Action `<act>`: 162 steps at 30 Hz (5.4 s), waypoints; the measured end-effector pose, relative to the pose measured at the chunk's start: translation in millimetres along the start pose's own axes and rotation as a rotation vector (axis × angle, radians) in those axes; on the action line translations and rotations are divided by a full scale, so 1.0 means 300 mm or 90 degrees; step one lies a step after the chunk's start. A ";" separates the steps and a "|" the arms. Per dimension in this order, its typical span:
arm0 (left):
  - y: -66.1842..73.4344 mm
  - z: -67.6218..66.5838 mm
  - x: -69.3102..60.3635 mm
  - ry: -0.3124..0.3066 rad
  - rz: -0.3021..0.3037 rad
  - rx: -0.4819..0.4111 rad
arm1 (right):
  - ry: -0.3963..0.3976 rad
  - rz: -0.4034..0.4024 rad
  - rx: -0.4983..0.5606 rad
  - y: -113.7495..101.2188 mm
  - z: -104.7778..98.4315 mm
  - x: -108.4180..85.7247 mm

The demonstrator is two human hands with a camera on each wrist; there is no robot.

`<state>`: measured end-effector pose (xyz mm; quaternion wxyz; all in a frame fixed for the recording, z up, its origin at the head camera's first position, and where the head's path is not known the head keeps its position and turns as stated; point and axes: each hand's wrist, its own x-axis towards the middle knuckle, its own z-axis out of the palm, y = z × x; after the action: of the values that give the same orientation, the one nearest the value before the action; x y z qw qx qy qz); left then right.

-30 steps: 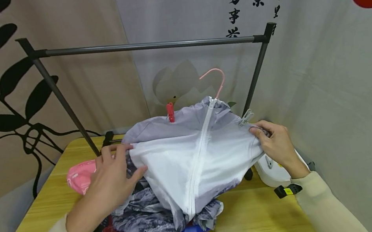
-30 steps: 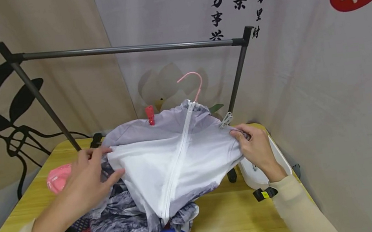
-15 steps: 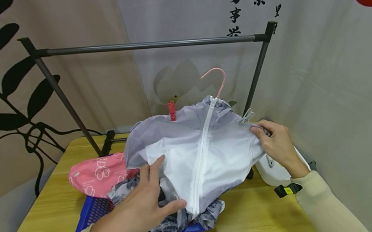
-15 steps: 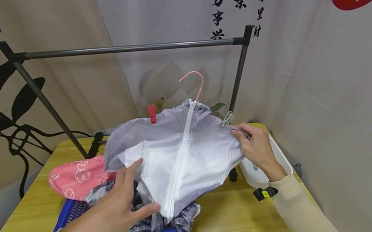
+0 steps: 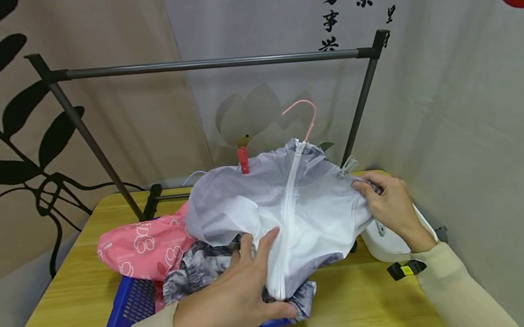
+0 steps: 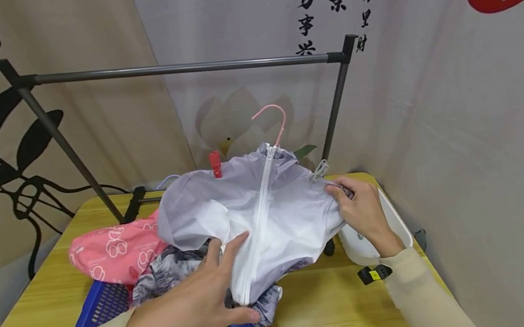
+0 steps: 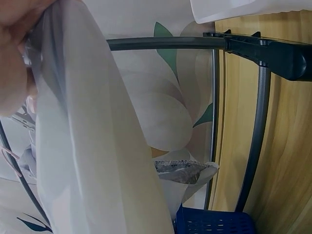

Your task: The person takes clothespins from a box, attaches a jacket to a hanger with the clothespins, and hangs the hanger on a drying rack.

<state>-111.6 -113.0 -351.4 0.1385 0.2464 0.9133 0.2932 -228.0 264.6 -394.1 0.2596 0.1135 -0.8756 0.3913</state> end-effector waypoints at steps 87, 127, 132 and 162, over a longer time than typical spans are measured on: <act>-0.064 -0.073 0.351 0.402 0.247 0.024 | 0.094 -0.029 -0.002 -0.026 -0.042 -0.010; -0.065 0.003 0.647 0.072 0.122 0.123 | 0.252 0.065 -0.059 0.027 -0.099 0.021; -0.050 -0.005 0.594 -0.016 -0.029 0.252 | 0.250 0.054 -0.066 0.013 -0.095 0.016; -0.204 -0.287 0.305 0.406 0.119 0.078 | 0.224 -0.009 -0.044 -0.053 -0.088 -0.009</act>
<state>-245.3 -147.8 -330.3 -0.1969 0.2330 0.9000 0.3114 -209.6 273.6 -370.7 0.4154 0.0405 -0.8288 0.3727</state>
